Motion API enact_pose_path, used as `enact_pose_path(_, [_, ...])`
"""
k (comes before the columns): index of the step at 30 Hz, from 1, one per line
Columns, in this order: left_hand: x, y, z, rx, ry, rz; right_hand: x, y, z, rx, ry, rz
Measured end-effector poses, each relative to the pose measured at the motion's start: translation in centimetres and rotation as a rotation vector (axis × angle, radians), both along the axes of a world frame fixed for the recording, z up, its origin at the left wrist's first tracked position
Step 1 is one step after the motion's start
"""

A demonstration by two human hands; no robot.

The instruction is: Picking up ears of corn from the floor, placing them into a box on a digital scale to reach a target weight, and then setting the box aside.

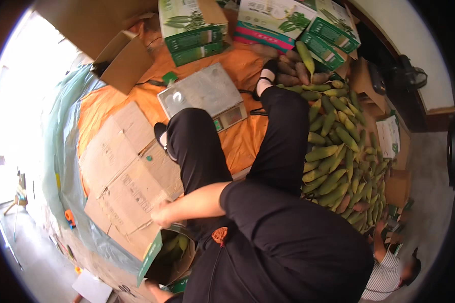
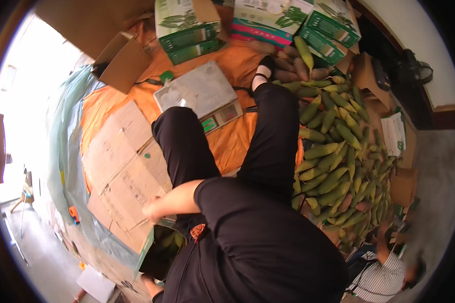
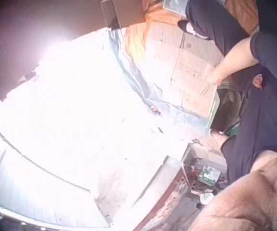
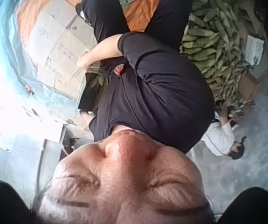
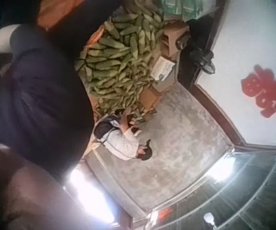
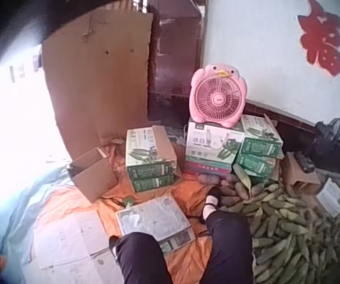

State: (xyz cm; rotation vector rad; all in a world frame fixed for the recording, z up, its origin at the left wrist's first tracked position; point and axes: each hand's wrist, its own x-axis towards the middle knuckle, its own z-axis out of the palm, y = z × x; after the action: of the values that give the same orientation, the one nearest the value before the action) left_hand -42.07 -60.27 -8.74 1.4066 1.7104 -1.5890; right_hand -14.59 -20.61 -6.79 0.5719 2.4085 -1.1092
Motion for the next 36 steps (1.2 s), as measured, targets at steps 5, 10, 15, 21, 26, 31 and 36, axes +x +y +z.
enact_pose_path(5, [2.6,-3.2,1.1,0.904,0.281,0.94,5.1,7.9,6.2,0.004,0.57,-0.166])
enact_pose_path(10, [11.9,11.1,7.4,0.671,0.11,0.93,16.2,15.7,13.8,-0.108,0.745,-0.523])
enact_pose_path(15, [26.8,29.4,14.6,0.723,-0.788,0.841,26.5,18.8,17.6,-0.173,0.803,-0.888])
enact_pose_path(21, [24.9,36.2,-3.1,0.615,-0.433,0.241,36.2,17.3,19.8,0.002,0.896,-1.178])
enact_pose_path(26, [23.0,33.6,-11.9,0.203,-0.238,0.223,46.2,13.3,17.8,0.162,0.822,-1.496])
enact_pose_path(31, [18.1,29.0,-16.2,0.311,-0.036,0.013,53.7,8.5,10.6,0.293,0.52,-1.792])
enact_pose_path(36, [19.3,30.6,-11.8,0.348,-0.312,-0.042,57.2,3.3,3.9,0.172,0.197,-1.951])
